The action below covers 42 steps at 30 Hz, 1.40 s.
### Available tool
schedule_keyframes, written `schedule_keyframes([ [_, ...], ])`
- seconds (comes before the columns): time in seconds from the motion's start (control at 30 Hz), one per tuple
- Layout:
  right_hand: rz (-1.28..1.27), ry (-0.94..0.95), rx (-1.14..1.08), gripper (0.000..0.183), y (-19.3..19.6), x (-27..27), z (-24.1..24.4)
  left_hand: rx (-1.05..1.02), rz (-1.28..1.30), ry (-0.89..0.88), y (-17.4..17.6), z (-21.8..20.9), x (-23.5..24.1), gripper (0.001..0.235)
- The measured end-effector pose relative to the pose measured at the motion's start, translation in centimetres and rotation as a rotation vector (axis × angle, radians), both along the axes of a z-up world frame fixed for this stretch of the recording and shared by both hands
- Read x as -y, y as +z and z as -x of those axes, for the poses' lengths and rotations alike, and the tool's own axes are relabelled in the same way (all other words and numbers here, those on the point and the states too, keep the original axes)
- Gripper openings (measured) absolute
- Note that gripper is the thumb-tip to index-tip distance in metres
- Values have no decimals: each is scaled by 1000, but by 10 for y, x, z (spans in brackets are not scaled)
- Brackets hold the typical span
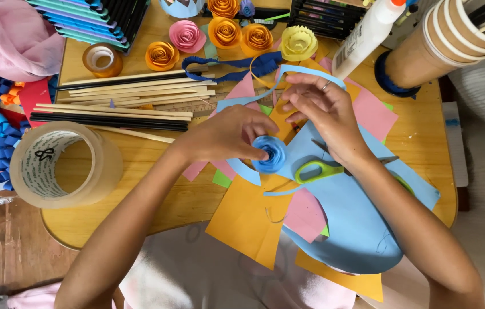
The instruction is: The person is crafting paper flowers by cutting paper strips, applying glue, and rolling them into shapes.
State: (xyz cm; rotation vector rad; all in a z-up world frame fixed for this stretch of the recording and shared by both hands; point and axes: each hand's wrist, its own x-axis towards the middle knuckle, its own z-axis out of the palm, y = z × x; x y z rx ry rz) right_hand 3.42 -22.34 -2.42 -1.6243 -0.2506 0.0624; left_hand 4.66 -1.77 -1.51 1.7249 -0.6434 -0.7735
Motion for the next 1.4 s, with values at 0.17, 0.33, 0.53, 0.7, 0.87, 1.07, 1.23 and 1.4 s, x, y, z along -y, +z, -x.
schedule_keyframes([
  [0.17, 39, 3, 79, 29, 4, 3, 1, 281, 31, 255, 7, 2, -3, 48],
  [0.33, 312, 222, 311, 18, 30, 4, 8, 307, 48, 399, -11, -10, 0, 33],
  [0.53, 558, 445, 580, 18, 36, -3, 20, 313, 137, 524, -20, -17, -2, 20],
  [0.7, 642, 411, 666, 16, 22, -10, 19, 338, 157, 544, -24, -18, -1, 18],
  [0.87, 572, 358, 736, 26, 19, -9, 13, 372, 210, 519, -19, -16, -2, 16],
  [1.07, 611, 303, 742, 12, 18, 2, 11, 381, 233, 541, -22, -17, 0, 15],
  [1.23, 577, 286, 746, 8, 16, 1, 11, 384, 236, 536, -21, -17, 0, 16],
  [1.4, 591, 351, 765, 6, 20, -9, 14, 370, 219, 504, -19, -16, -1, 16],
])
